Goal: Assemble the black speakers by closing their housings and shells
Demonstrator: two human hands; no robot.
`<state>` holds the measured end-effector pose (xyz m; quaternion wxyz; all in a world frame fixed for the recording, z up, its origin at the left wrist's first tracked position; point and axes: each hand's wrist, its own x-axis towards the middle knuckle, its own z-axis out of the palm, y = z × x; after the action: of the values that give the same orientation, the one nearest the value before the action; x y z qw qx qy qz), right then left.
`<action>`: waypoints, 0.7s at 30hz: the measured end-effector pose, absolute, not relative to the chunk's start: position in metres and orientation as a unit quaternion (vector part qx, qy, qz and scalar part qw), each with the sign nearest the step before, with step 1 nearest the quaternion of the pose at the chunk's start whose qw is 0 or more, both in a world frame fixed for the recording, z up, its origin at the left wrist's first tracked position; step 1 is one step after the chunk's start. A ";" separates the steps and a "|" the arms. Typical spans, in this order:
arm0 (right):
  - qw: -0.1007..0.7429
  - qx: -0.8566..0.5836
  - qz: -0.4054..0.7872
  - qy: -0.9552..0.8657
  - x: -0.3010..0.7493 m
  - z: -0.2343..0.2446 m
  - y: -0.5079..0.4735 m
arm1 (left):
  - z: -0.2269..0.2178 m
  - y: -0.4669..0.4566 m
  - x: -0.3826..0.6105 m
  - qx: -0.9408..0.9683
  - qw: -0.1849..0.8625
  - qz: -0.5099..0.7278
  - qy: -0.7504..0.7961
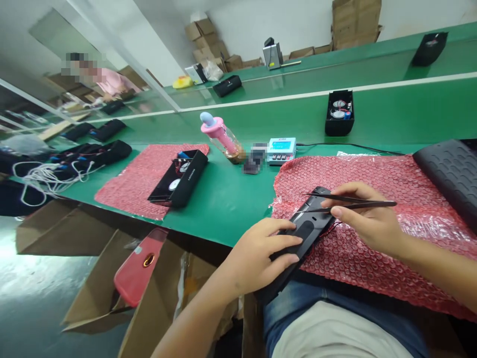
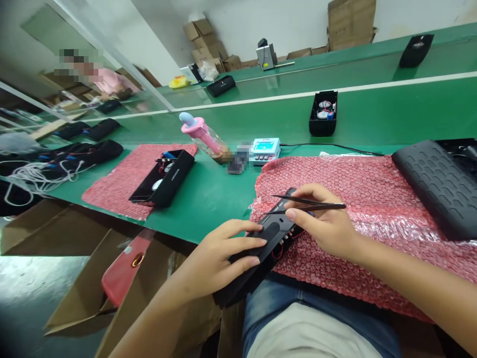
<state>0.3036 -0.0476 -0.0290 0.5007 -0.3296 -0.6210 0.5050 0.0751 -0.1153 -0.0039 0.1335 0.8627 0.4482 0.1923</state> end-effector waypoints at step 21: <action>0.479 -0.311 0.472 -0.672 0.300 -0.044 -0.039 | -0.020 -0.103 0.090 0.863 0.010 0.306 0.402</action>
<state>0.3003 -0.0390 -0.0441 0.4793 -0.3108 -0.6716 0.4717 0.0900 -0.1031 -0.0198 0.0101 0.8629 0.4019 0.3064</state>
